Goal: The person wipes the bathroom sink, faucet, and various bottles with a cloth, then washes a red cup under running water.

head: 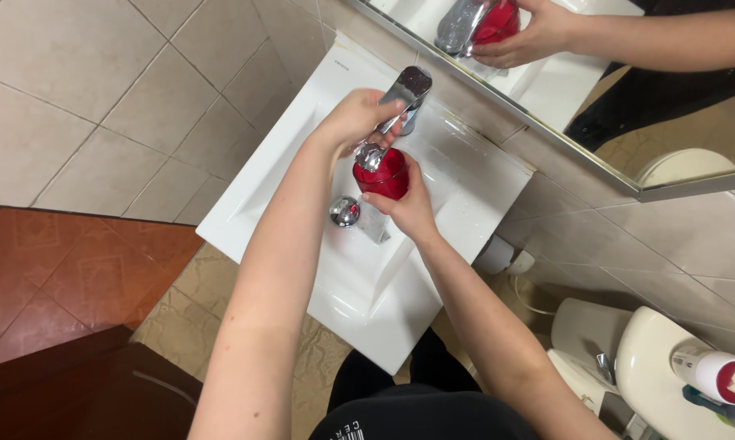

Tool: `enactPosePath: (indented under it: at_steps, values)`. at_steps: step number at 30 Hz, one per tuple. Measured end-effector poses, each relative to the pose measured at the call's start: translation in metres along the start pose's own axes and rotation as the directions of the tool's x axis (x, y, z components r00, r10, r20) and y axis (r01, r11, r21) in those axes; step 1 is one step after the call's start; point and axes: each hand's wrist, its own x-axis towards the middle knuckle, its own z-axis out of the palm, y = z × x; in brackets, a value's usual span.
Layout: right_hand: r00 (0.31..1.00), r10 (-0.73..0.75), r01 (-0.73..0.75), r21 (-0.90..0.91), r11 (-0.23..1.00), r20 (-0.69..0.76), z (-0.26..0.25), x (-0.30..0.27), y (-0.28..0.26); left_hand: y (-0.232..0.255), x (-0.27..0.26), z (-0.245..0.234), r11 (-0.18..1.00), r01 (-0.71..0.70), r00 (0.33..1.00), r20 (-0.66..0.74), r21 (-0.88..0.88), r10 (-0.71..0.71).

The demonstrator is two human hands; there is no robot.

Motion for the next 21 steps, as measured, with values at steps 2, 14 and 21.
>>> enactPosePath:
  at_steps: [2,14,21]
  values:
    - [1.000,-0.001,0.001,-0.006,1.000,-0.002,0.000,-0.002,-0.010,-0.007,0.030,0.000,0.994,0.026,0.996,-0.087,0.108,-0.017]
    - [1.000,0.011,-0.011,-0.023,1.000,0.010,-0.003,-0.004,-0.007,-0.012,0.025,-0.002,0.999,0.021,0.998,-0.054,0.032,-0.019]
    - [1.000,0.015,-0.015,-0.007,1.000,0.004,-0.009,-0.005,-0.004,0.003,-0.013,-0.006,0.986,0.003,0.990,0.139,-0.167,0.021]
